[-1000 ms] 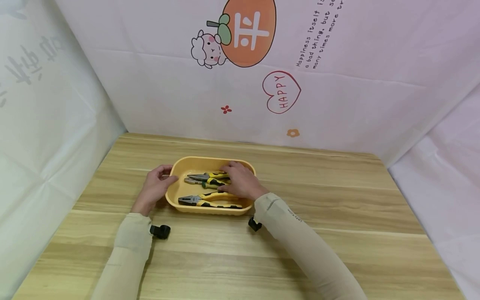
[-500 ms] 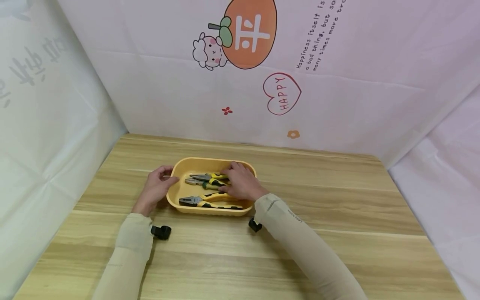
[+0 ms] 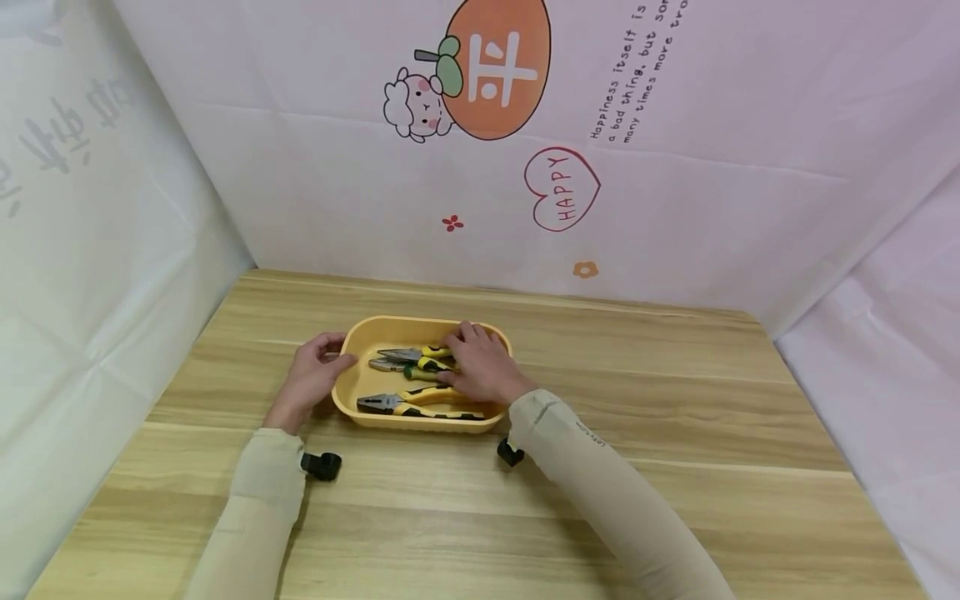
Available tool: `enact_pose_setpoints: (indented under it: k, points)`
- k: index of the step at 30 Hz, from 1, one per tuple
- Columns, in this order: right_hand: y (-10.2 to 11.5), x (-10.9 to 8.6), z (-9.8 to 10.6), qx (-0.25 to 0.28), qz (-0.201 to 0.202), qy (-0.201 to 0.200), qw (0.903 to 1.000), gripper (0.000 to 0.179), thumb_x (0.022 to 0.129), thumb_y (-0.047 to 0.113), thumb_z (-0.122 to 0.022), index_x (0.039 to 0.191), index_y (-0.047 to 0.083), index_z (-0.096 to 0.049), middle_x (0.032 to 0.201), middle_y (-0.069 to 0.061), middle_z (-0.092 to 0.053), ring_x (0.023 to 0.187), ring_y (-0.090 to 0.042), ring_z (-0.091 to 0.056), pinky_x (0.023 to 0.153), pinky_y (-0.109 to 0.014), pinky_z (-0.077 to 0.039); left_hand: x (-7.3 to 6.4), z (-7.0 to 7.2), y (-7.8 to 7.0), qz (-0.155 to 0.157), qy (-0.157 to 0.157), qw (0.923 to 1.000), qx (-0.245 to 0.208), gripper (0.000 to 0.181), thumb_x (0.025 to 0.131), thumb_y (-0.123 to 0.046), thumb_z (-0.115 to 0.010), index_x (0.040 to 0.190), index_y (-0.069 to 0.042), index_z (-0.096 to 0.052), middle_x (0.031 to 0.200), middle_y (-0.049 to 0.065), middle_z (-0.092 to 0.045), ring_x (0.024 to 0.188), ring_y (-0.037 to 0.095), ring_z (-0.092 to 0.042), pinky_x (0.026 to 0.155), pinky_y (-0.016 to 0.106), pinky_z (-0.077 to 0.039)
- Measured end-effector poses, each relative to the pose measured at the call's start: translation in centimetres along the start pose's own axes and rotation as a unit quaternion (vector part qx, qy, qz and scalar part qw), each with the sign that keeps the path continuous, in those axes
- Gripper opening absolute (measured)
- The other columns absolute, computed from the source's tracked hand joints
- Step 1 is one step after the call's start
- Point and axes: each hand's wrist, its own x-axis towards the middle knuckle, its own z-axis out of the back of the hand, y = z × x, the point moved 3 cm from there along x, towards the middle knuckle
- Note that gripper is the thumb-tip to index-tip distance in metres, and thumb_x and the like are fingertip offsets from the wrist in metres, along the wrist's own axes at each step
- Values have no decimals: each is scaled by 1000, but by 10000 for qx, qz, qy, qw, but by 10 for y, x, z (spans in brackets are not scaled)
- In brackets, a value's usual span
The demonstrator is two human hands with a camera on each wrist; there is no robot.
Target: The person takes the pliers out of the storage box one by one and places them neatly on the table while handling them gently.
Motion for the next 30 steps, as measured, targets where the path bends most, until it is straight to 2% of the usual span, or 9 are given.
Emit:
enact_pose_setpoints:
  k: [11,19,30]
  points:
    - [-1,-2,7,478,124,-230,9985,48,98,38,-68,137,11,-59,129,-11,-51,117,-29,-49,98,-53,-43,0,0,1,-22,-11,10000,60,46,101,-10,-60,142,7,-48,136,26,-49,119,33,-54,82,21,-54]
    - [0,-4,17,782,232,-451,9957,50,95,35,-72,137,10,-61,120,-10,-53,105,-28,-50,87,-47,-45,2,1,2,37,4,10000,89,46,101,-11,-59,142,6,-47,136,24,-48,122,35,-52,85,21,-53]
    - [7,-11,35,886,283,-748,9929,49,94,32,-76,135,9,-63,123,-9,-56,105,-25,-52,85,-43,-47,1,1,3,-20,31,9999,110,46,101,-10,-59,143,6,-47,136,25,-48,121,35,-53,85,22,-53]
